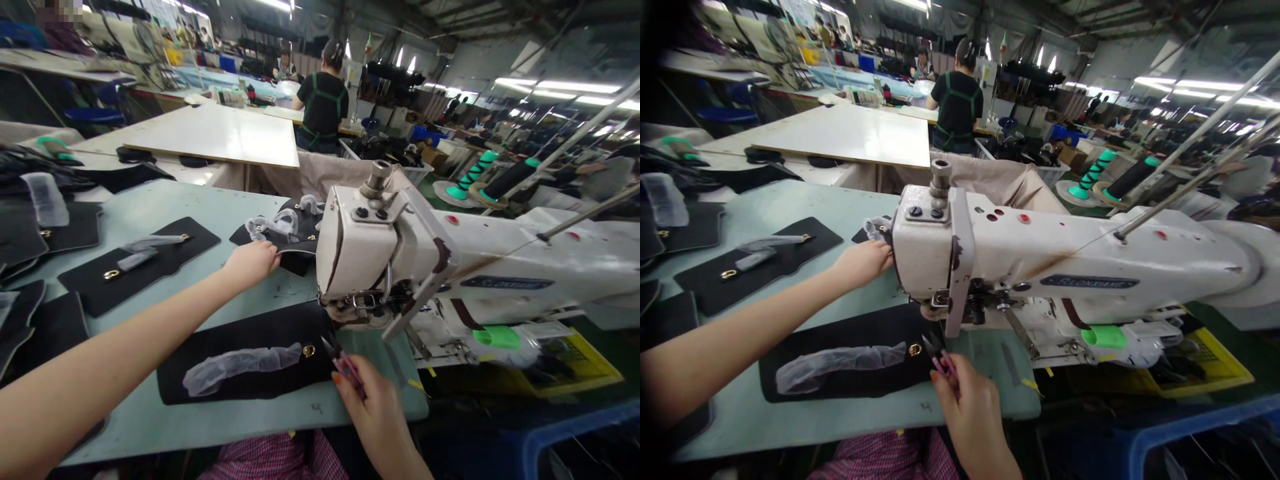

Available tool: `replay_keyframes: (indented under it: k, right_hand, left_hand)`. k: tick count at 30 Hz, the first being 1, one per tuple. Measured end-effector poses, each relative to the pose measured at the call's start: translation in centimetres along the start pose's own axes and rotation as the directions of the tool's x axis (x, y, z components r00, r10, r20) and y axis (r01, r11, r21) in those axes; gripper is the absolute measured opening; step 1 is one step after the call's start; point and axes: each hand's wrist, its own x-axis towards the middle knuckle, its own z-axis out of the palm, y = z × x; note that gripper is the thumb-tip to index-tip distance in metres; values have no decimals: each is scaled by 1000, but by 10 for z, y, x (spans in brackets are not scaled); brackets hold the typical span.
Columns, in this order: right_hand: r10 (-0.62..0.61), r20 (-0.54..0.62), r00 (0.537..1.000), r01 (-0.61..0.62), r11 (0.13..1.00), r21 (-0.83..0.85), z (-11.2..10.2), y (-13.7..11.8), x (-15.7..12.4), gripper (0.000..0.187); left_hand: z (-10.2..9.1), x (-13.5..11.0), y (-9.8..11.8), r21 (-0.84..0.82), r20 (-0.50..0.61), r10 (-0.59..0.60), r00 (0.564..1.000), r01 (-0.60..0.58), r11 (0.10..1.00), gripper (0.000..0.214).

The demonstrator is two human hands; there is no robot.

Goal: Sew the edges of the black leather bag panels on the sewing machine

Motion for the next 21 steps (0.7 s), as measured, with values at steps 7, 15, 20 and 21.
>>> replay_keyframes:
  k: [7, 15, 20, 21]
  right_hand:
    - [13, -45, 999, -30, 908, -418, 23, -62, 67, 17]
    - [-34, 15, 999, 36, 955, -296, 25, -61, 66, 19]
    - [-94, 124, 988, 96, 995, -13, 30, -16, 12, 22]
    - [-65, 91, 994, 64, 998, 9, 34, -2, -1, 19]
  left_hand:
    - [-27, -18, -30, 347, 36, -30, 999, 15, 938, 49]
    - [-36, -22, -39, 46, -240, -212, 947, 229, 972, 40]
    - [-54, 36, -21, -123, -557, -263, 788, 234, 964, 49]
    - [-56, 54, -11, -159, -576, -210, 790, 145, 977, 49]
